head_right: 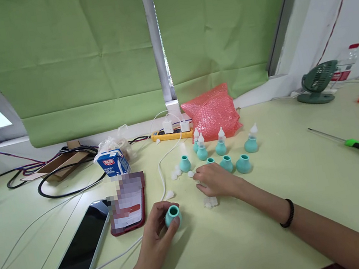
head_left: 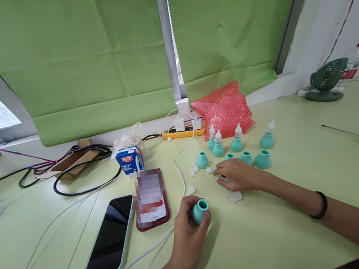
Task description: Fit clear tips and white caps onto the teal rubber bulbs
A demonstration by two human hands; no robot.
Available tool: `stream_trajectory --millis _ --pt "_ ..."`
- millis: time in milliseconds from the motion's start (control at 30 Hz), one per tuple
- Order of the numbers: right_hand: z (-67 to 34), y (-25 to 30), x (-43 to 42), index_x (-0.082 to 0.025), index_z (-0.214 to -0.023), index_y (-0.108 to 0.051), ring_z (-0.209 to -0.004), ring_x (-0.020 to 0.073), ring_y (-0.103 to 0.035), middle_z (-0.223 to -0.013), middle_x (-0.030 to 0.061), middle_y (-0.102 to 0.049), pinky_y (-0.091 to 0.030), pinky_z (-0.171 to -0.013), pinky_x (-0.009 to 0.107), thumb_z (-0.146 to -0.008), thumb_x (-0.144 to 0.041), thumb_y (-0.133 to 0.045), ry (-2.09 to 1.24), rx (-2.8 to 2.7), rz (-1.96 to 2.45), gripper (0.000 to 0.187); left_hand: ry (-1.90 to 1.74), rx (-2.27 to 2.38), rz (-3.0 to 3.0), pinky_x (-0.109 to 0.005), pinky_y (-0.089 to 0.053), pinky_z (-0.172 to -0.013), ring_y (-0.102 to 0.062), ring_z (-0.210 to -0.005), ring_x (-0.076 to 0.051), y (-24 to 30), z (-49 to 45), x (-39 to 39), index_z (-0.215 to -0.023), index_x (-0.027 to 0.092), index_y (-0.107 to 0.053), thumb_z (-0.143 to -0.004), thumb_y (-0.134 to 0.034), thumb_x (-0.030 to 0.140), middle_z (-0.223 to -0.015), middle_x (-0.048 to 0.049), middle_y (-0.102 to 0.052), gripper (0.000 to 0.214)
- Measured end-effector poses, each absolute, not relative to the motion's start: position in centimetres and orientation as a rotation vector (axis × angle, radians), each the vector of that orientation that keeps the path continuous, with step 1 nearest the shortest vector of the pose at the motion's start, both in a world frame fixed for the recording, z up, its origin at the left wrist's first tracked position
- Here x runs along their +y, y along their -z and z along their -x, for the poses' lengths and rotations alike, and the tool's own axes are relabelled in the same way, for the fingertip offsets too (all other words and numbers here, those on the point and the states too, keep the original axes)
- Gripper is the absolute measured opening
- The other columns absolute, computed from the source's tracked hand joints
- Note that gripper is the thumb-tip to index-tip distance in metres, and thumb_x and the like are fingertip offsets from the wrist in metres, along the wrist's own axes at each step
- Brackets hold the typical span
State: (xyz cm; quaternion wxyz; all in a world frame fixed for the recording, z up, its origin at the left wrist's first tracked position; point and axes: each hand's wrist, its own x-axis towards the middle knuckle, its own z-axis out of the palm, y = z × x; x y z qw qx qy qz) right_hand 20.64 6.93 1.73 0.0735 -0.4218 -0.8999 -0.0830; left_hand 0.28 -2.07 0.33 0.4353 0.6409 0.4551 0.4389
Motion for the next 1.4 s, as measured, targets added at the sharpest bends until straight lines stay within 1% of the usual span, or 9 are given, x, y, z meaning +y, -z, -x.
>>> stream_trajectory --millis 167,333,600,767,867,1033,1200,1267,1400 --pt "-20.6 -1.4 7.1 -0.014 -0.066 -0.059 -0.065 0.0148 -0.052 -0.066 0.0050 -0.056 -0.023 -0.050 0.026 -0.077 -0.018 -0.045 0.333 -2.734 1.300 0.019 -1.098 1.105 -1.560 -0.026 -0.040 -0.076 -0.050 -0.086 -0.015 -0.3 -0.2 -2.1 -0.090 0.018 -0.045 -0.077 -0.051 0.030 -0.090 -0.0036 -0.054 0.019" --pt "-20.4 -2.1 6.8 -0.015 -0.069 -0.058 -0.065 0.0146 -0.052 -0.068 0.0038 -0.056 -0.024 -0.049 0.025 -0.077 -0.017 -0.046 0.287 -2.696 1.222 0.014 -1.156 1.120 -1.576 -0.029 -0.035 -0.089 -0.045 -0.103 -0.017 0.1 -0.2 -2.2 -0.099 0.020 -0.044 -0.079 -0.048 0.029 -0.106 -0.0058 -0.051 0.022" --pt "-21.0 -5.6 4.8 -0.018 -0.067 -0.059 -0.072 0.0114 -0.054 -0.085 0.0016 -0.059 -0.041 -0.066 0.023 -0.067 -0.014 -0.057 -0.490 -2.663 0.879 0.005 -1.232 1.151 -1.679 -0.036 -0.029 -0.097 -0.038 -0.112 -0.017 0.8 0.0 -2.0 -0.112 0.023 -0.036 -0.083 -0.040 0.023 -0.115 -0.0068 -0.044 0.029" --pt "-20.8 -5.6 4.0 -0.018 -0.061 -0.060 -0.065 0.0118 -0.054 -0.075 0.0007 -0.061 -0.040 -0.059 0.023 -0.061 -0.008 -0.057 -0.528 -2.855 0.912 0.010 -1.339 1.110 -1.995 -0.041 -0.024 -0.098 -0.026 -0.120 -0.021 0.6 0.2 -2.8 -0.112 0.024 -0.032 -0.079 -0.041 0.011 -0.124 -0.0088 -0.030 0.037" --pt "-20.4 -5.0 3.8 -0.018 -0.060 -0.060 -0.061 0.0121 -0.053 -0.066 0.0002 -0.059 -0.037 -0.056 0.023 -0.062 -0.007 -0.053 -0.361 -2.900 0.961 0.013 -1.346 0.984 -2.226 -0.041 -0.029 -0.094 -0.029 -0.116 -0.023 0.2 0.5 -3.6 -0.106 0.024 -0.034 -0.074 -0.042 0.005 -0.121 -0.0099 -0.031 0.038" --pt "-19.3 -3.5 3.7 -0.017 -0.069 -0.059 -0.064 0.0124 -0.054 -0.073 0.0022 -0.061 -0.038 -0.059 0.024 -0.070 -0.013 -0.051 -0.280 -2.766 0.845 0.009 -1.278 0.889 -2.457 -0.040 -0.033 -0.088 -0.036 -0.108 -0.024 -0.4 0.9 -4.1 -0.099 0.022 -0.040 -0.070 -0.044 0.001 -0.115 -0.0109 -0.034 0.036" --pt "-18.1 -1.9 3.8 -0.016 -0.074 -0.060 -0.066 0.0119 -0.055 -0.074 0.0038 -0.060 -0.042 -0.062 0.024 -0.073 -0.015 -0.051 -0.419 -2.521 0.731 0.009 -1.217 1.036 -2.538 -0.039 -0.037 -0.083 -0.039 -0.103 -0.024 -0.6 0.7 -3.9 -0.093 0.021 -0.048 -0.070 -0.044 0.003 -0.109 -0.0115 -0.038 0.029" --pt "-17.8 -1.4 3.9 -0.016 -0.073 -0.060 -0.065 0.0120 -0.055 -0.072 0.0039 -0.060 -0.044 -0.061 0.024 -0.073 -0.017 -0.053 -0.508 -2.368 0.760 0.007 -1.228 0.995 -2.621 -0.036 -0.040 -0.076 -0.044 -0.092 -0.022 -0.6 0.7 -3.9 -0.090 0.020 -0.051 -0.070 -0.044 0.003 -0.100 -0.0113 -0.043 0.027" --pt "-17.0 -0.3 4.2 -0.014 -0.067 -0.059 -0.060 0.0112 -0.054 -0.068 0.0035 -0.058 -0.047 -0.055 0.023 -0.069 -0.027 -0.059 -0.886 -1.954 0.890 0.013 -1.198 0.555 -2.844 -0.026 -0.043 -0.058 -0.048 -0.064 -0.014 -0.3 0.6 -4.0 -0.084 0.016 -0.051 -0.071 -0.043 0.006 -0.073 -0.0067 -0.052 0.019"
